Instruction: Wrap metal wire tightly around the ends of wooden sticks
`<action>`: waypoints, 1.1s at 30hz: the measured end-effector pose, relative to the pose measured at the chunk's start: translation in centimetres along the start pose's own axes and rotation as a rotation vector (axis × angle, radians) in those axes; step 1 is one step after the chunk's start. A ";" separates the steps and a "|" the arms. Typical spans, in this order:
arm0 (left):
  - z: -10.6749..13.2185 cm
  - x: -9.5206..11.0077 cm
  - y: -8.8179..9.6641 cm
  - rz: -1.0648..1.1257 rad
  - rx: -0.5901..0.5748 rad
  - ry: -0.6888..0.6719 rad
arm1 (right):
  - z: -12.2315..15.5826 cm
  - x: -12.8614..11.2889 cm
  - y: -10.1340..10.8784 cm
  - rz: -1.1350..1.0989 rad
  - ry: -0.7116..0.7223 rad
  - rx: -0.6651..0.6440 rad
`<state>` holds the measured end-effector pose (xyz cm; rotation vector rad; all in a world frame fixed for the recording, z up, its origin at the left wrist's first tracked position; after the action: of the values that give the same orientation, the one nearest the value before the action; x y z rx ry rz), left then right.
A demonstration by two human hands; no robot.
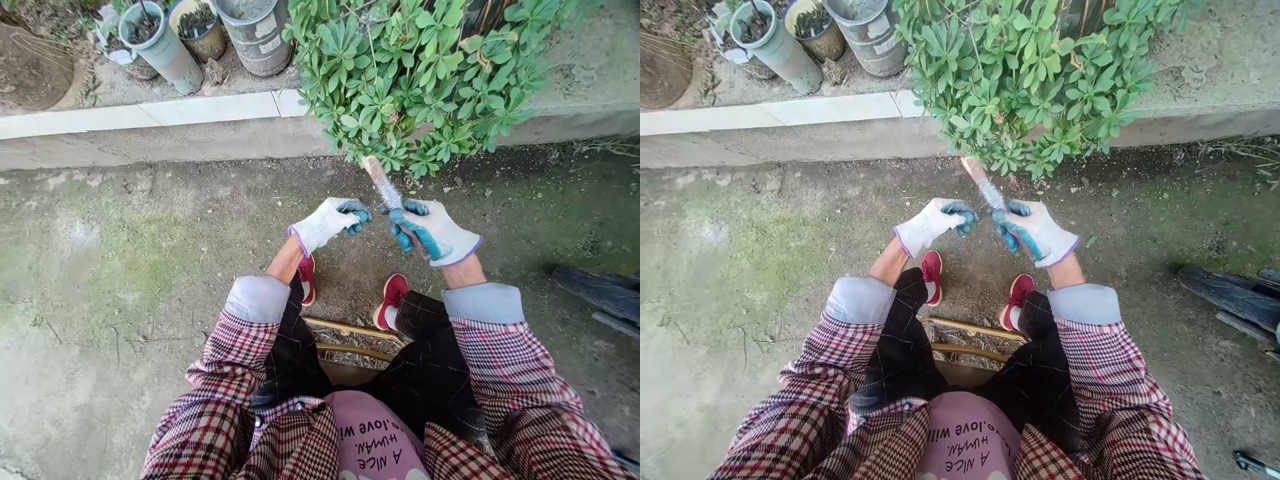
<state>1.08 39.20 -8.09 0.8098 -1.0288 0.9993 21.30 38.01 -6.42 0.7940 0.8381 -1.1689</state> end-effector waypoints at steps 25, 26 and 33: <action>-0.2 -0.7 -0.1 -0.080 -0.042 -0.054 | -1.4 0.0 0.9 0.250 0.061 0.166; -0.3 -0.9 0.0 -0.085 -0.039 -0.060 | -1.1 -0.1 0.6 0.116 0.049 0.132; -1.0 -2.0 1.3 -0.320 -0.014 -0.129 | 1.1 -0.1 -1.8 0.196 -0.032 -0.415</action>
<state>-0.21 39.96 -10.18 1.0016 -0.9768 0.6731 19.69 36.74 -5.95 0.5004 0.9157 -0.7959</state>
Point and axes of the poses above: each hand's wrist, its own z-axis away from the middle knuckle, its own y-axis out of the back of the hand, x = y × z, the point moved 5 cm from there along -z, towards the middle knuckle, and after that the axes turned 6 degrees about x, right-handed, at the moved point
